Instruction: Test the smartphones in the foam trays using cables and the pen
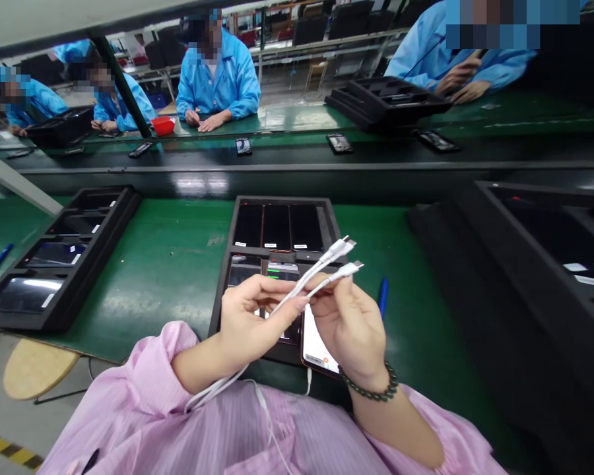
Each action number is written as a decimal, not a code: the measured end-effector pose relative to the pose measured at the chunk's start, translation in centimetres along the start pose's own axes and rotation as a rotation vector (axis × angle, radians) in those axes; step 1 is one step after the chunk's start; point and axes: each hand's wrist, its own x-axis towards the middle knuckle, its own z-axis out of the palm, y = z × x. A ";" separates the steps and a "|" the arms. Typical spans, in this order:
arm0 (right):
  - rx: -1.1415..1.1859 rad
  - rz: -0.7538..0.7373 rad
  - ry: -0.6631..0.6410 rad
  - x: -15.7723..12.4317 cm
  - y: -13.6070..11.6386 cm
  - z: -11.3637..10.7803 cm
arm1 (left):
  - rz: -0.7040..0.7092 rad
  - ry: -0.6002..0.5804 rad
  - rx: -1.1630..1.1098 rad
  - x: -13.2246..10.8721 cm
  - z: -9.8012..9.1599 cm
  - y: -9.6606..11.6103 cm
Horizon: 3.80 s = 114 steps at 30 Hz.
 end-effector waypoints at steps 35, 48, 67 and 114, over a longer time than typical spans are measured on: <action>-0.227 0.047 -0.046 -0.6 0.5 -2.0 | 0.045 0.005 0.035 0.1 0.0 -0.4; -0.308 0.013 0.016 -0.1 -0.6 -1.4 | -0.139 -0.114 -0.013 0.3 0.3 -0.4; -0.213 0.163 0.112 -0.1 0.8 -1.9 | -0.501 -0.159 -0.232 0.9 0.1 -0.4; -1.241 -0.321 -0.131 -7.3 2.5 -10.8 | -0.301 -0.848 0.759 -6.1 -0.4 -1.0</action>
